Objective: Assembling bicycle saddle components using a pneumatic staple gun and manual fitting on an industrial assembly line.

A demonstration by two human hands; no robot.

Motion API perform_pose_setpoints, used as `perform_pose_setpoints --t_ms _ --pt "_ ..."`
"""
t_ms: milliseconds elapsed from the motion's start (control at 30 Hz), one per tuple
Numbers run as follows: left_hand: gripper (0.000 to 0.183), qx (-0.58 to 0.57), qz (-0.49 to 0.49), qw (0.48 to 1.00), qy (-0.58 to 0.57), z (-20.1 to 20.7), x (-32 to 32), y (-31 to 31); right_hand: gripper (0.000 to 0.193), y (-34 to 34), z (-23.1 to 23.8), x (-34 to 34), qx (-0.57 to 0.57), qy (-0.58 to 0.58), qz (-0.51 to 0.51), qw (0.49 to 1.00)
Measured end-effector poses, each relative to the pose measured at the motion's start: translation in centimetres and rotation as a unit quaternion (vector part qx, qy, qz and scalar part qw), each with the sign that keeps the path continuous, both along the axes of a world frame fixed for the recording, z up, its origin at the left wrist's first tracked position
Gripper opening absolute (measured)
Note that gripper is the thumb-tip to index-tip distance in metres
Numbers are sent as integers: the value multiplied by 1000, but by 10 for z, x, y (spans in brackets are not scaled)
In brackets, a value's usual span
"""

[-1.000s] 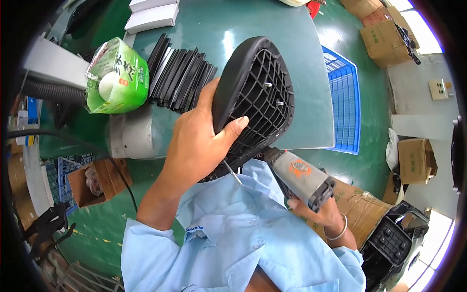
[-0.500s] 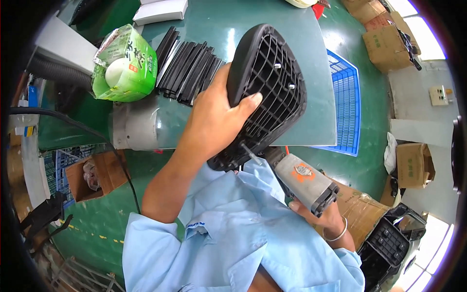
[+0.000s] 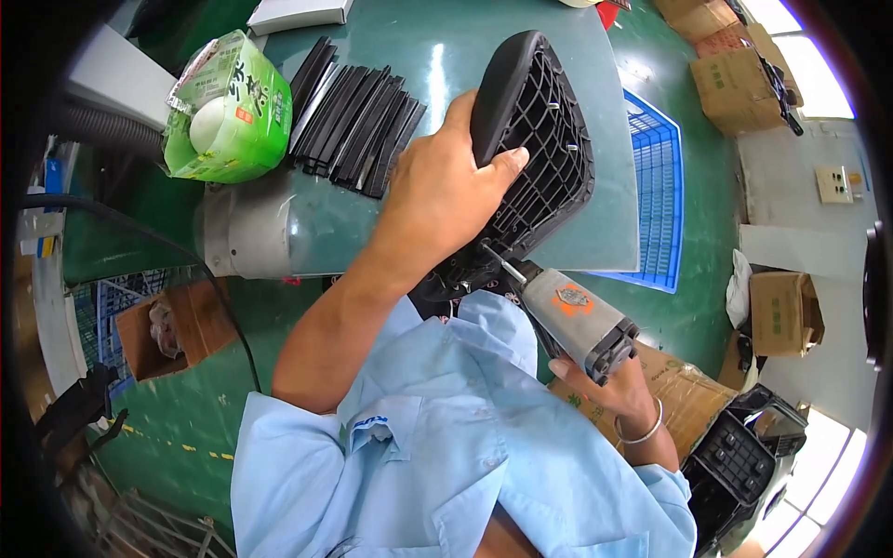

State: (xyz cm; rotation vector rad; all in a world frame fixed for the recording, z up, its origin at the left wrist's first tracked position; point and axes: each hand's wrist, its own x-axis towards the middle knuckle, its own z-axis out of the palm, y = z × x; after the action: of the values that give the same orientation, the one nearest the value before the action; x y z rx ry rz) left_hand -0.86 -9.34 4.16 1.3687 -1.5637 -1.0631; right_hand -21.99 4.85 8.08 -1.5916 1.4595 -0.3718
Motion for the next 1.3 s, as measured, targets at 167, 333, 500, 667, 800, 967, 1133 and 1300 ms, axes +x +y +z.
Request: perform_pose_setpoints --t_ms 167,333,500,667,800,967,1133,1300 --pt "52 0 4 1000 6 -4 2 0 34 -3 -1 3 -28 4 33 999" --pt "50 9 2 1000 10 0 3 0 35 9 4 8 32 -45 -14 998" --pt "47 4 4 1000 13 0 4 2 36 10 -8 15 -28 12 46 998" --pt "49 0 13 1000 19 -6 5 0 37 9 -4 16 0 11 44 999" --pt "50 -19 31 999 38 -9 6 -1 36 18 0 18 48 -53 1 997" --pt "50 -3 30 998 47 -11 8 -1 38 20 -4 19 71 -53 16 996" --pt "49 5 32 997 64 -14 10 -1 43 16 -15 22 7 -35 55 998" --pt "50 -13 34 997 66 -10 8 5 39 10 -8 29 28 -36 44 998"
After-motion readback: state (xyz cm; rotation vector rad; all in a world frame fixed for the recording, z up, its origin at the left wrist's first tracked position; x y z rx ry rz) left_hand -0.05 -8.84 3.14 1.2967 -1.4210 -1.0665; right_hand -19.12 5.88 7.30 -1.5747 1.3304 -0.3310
